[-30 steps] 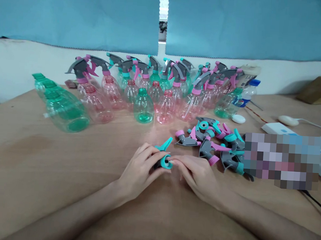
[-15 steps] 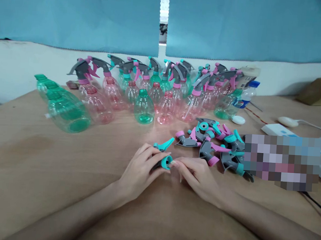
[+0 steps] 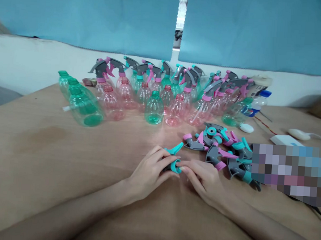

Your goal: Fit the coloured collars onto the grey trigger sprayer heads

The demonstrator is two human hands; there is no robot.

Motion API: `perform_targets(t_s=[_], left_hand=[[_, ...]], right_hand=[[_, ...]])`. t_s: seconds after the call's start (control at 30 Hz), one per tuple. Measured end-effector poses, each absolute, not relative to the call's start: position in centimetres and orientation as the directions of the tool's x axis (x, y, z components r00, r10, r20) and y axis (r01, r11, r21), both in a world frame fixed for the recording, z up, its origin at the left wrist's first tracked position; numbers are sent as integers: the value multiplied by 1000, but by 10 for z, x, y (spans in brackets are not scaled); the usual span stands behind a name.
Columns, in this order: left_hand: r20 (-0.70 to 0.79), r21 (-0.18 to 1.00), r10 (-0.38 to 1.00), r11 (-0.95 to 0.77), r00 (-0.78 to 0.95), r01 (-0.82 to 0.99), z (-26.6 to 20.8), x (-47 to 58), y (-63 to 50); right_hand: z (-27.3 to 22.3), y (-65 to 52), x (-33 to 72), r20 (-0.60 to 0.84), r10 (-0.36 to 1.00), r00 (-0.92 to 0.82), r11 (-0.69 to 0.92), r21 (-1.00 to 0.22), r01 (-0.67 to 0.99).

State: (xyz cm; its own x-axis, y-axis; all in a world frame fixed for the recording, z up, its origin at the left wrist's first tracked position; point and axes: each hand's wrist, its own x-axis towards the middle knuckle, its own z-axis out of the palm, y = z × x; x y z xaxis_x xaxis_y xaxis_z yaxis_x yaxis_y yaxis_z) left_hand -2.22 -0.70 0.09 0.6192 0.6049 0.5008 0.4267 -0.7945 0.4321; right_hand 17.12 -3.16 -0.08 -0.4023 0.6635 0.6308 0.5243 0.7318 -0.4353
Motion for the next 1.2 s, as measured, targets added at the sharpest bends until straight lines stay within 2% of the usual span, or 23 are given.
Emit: perform_targets(t_s=[0.2,0.3,0.4,0.57,0.67,0.83,1.03,1.2], left_hand=[[388,599,672,-704,631,382,7,-24,-9],[336,669,689,-654,642,352,14,-25,-8],[292,699,675,-634,677,330,17,-27,-8],[239,762,649,-586,722,275,13,-28,-7],[236,783,656,-565,717,259,11,-28,-6],[220,761,648,-582,729,288,11,-28,-5],[263,743,655,-606,709,284,13,-28,-4],[294,717,669,-626,682,306,15,-29,-2]], right_hand=[[2,-24,174,712,461,-530,817,-106,567],[5,-19,177,724,428,-541,796,-18,606],[5,-19,177,730,425,-535,808,-39,588],[-1,-20,178,720,383,-578,892,-126,434],[-4,-16,182,717,387,-580,894,-139,425],[-1,-12,183,724,420,-547,860,-126,494],[-3,-16,185,741,388,-548,894,-159,418],[-3,-21,185,765,410,-496,875,-177,450]])
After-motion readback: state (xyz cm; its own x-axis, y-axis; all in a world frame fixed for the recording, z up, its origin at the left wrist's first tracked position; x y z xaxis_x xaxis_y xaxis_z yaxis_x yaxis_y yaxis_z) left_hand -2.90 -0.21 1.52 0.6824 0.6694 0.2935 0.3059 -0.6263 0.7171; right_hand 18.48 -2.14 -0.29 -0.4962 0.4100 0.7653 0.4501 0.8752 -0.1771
